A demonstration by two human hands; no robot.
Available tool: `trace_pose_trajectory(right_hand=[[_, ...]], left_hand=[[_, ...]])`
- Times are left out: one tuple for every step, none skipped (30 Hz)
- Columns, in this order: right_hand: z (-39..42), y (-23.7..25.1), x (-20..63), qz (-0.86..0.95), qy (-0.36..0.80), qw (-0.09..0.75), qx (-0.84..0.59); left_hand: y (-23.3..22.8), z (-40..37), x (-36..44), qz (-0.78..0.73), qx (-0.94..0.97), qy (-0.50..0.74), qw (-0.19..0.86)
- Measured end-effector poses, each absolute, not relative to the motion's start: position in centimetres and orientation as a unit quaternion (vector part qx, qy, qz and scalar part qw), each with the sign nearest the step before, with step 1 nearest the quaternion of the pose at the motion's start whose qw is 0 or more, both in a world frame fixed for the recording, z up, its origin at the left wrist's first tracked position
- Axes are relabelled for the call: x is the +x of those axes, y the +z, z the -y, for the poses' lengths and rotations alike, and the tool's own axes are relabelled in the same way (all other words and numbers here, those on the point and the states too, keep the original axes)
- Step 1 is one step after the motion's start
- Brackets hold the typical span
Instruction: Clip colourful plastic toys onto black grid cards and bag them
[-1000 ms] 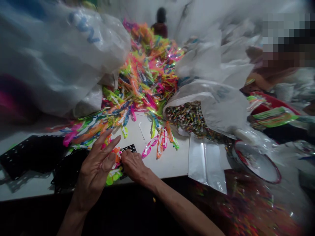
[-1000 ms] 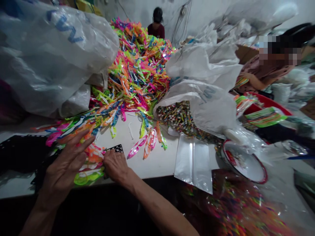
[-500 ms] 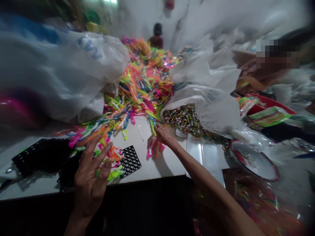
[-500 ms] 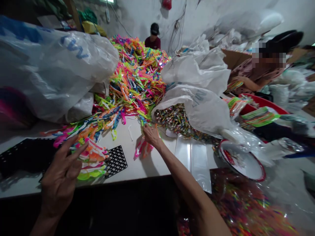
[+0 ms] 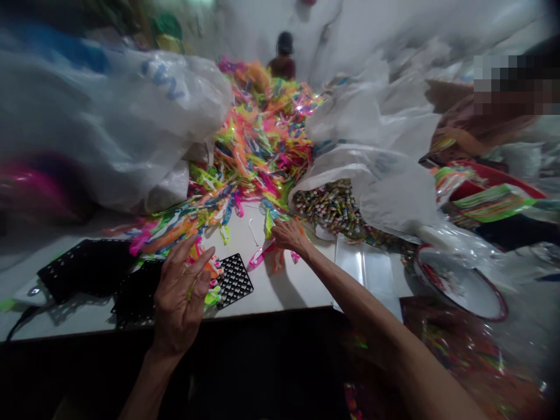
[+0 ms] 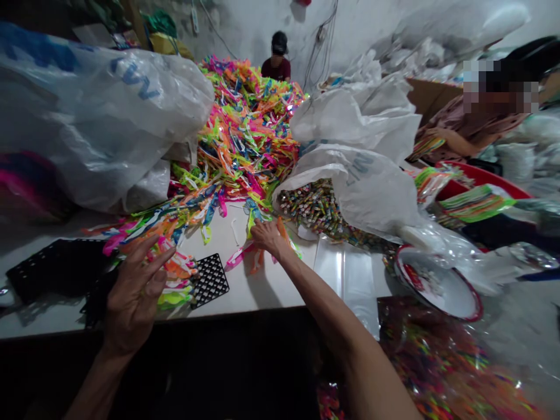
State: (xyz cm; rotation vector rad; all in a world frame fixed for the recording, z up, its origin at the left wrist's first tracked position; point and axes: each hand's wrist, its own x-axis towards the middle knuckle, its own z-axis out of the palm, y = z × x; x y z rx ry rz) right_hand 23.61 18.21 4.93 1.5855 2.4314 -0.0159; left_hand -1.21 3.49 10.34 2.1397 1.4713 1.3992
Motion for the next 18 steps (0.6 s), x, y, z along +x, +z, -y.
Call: trace_pose_trajectory(right_hand=[[-18.2,4.8,23.5,-0.832,-0.005,0.119,0.542],[-18.1,4.7,23.5,-0.833,-0.003,0.119,0.541],[-18.0,4.6,23.5,-0.833,-0.001,0.118,0.541],[-17.7,4.7,23.6,-0.833,0.001,0.113,0.541],[-17.4,4.8,23.6,-0.834,0.002,0.104,0.541],[-16.9,4.9,23.6,-0.835,0.001,0.088,0.543],[-16.3,5.0,23.5,-0.833,-0.002,0.064,0.549],[-15.5,5.1,23.3,-0.829,-0.010,0.029,0.559],[-14.7,5.0,22.9,-0.821,-0.028,-0.016,0.571],[-13.7,4.9,22.4,-0.809,-0.063,-0.069,0.580],[-12.8,4.6,21.8,-0.792,-0.120,-0.127,0.585],[-11.9,4.2,21.1,-0.768,-0.197,-0.186,0.580],[-11.1,3.7,20.4,-0.735,-0.283,-0.241,0.567],[-10.4,3.3,19.7,-0.692,-0.368,-0.289,0.550],[-9.9,2.9,19.1,-0.643,-0.445,-0.325,0.532],[-9.6,2.5,18.7,-0.592,-0.509,-0.350,0.517],[-9.4,2.3,18.4,-0.544,-0.560,-0.367,0.506],[-9.3,2.2,18.4,-0.501,-0.600,-0.377,0.497]], left_hand=[[10.4,-3.5,-1.3,-0.494,0.724,0.472,0.093],[10.4,-3.5,-1.3,-0.494,0.725,0.471,0.094],[10.4,-3.5,-1.3,-0.495,0.724,0.471,0.093],[10.4,-3.4,-1.3,-0.497,0.722,0.472,0.093],[10.4,-3.4,-1.3,-0.499,0.720,0.473,0.094],[10.5,-3.4,-1.4,-0.500,0.718,0.475,0.095],[10.5,-3.4,-1.4,-0.500,0.716,0.477,0.096],[10.5,-3.4,-1.4,-0.499,0.718,0.475,0.099],[10.5,-3.3,-1.5,-0.498,0.720,0.473,0.103],[10.5,-3.2,-1.6,-0.496,0.724,0.468,0.109],[10.6,-3.1,-1.7,-0.494,0.728,0.462,0.115],[10.6,-3.0,-1.8,-0.494,0.730,0.455,0.123],[10.7,-3.0,-1.9,-0.495,0.732,0.450,0.129],[10.7,-2.9,-1.9,-0.497,0.733,0.446,0.132],[10.8,-3.0,-2.0,-0.497,0.734,0.444,0.131],[10.8,-3.0,-2.0,-0.497,0.736,0.443,0.127],[10.8,-3.2,-2.0,-0.496,0.737,0.443,0.122],[10.8,-3.3,-2.0,-0.493,0.739,0.443,0.118]])
